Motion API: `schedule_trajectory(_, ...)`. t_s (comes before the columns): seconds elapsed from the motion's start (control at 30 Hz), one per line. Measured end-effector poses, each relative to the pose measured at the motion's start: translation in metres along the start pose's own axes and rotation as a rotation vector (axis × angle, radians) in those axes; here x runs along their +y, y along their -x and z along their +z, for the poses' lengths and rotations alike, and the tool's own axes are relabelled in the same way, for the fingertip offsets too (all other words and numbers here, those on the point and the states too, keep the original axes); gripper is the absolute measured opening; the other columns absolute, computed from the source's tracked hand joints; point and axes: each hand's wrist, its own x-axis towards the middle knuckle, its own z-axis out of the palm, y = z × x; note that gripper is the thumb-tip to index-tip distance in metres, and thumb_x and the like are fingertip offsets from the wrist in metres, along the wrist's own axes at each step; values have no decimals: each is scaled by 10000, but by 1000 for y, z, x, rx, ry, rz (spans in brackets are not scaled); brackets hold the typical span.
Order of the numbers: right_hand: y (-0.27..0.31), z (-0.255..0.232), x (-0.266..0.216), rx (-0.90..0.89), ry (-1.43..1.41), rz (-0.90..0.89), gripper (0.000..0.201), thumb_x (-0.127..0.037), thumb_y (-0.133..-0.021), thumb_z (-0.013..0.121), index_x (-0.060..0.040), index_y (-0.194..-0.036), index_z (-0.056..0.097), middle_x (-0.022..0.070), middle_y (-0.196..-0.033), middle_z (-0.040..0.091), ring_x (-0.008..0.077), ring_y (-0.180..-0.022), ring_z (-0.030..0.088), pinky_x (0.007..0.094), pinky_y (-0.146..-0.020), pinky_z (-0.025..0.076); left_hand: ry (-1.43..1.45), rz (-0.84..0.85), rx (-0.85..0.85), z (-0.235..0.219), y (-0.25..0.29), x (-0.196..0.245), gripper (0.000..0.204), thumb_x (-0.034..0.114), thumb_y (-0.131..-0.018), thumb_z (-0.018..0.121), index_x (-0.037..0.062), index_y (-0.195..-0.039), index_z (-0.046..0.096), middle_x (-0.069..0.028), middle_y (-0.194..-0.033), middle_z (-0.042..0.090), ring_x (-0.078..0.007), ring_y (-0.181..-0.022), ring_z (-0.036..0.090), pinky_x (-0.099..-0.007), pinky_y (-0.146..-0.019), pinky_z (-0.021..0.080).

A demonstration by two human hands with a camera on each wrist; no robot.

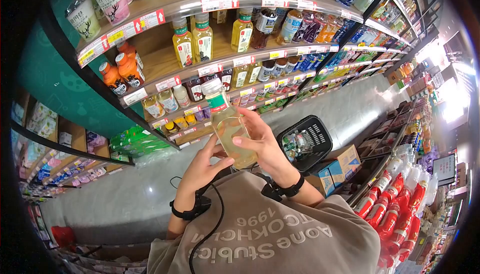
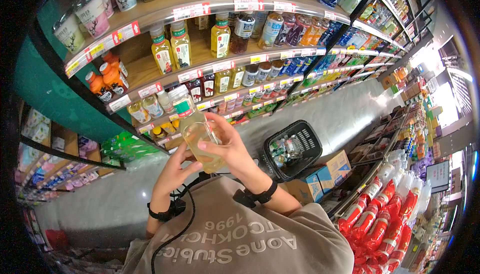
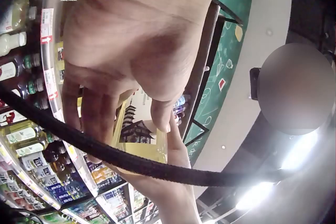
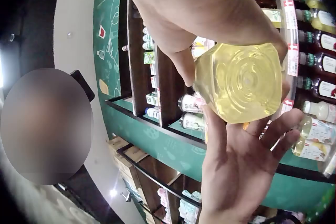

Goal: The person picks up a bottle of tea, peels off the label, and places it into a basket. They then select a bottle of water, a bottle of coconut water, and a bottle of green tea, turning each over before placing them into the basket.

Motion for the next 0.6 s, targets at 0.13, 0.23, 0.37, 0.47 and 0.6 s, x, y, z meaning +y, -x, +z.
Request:
schedule_trajectory(0.13, -1, 0, 0, 25, -43, -11, 730, -24, -842, 782, -81, -1485, 441, 54, -1310, 598, 171, -1258, 523, 343, -1068, 413, -14, 21, -17, -3, -2, -1, 910, 177, -893, 780, 69, -1610, 230, -137, -1155, 711, -195, -986, 688, -325, -818, 544)
schedule_trajectory(0.23, -1, 3, 1, 72, -83, -41, 744, -12, -831, 788, -87, -1485, 441, 51, -1305, 593, 170, -1244, 527, 340, -1066, 412, -113, 101, -8, -3, -4, -4, 1000, 201, -821, 848, 40, -1601, 243, -139, -1142, 711, -212, -986, 695, -339, -849, 545)
schedule_trajectory(0.37, -5, 5, 8, 107, -93, -116, 795, 4, -823, 788, -86, -1513, 404, 46, -1297, 588, 170, -1234, 530, 339, -1065, 421, -218, 169, 85, 12, -10, 6, 1099, 228, -725, 917, 15, -1587, 270, -129, -1111, 717, -231, -989, 701, -356, -881, 539)
schedule_trajectory(0.47, -4, 10, 2, 115, -138, -154, 831, 11, -822, 784, -82, -1535, 369, 44, -1302, 583, 172, -1241, 527, 341, -1068, 425, -246, 211, 149, 10, -11, 9, 1083, 213, -703, 923, 17, -1574, 310, -126, -1083, 723, -223, -981, 701, -353, -886, 536)
schedule_trajectory(0.6, -4, 5, -6, 93, -168, -163, 816, 4, -823, 790, -67, -1521, 373, 49, -1300, 593, 178, -1247, 544, 355, -1073, 434, -216, 256, 183, -2, -12, 19, 1006, 194, -698, 909, 32, -1545, 392, -110, -1068, 729, -178, -950, 687, -335, -872, 532)
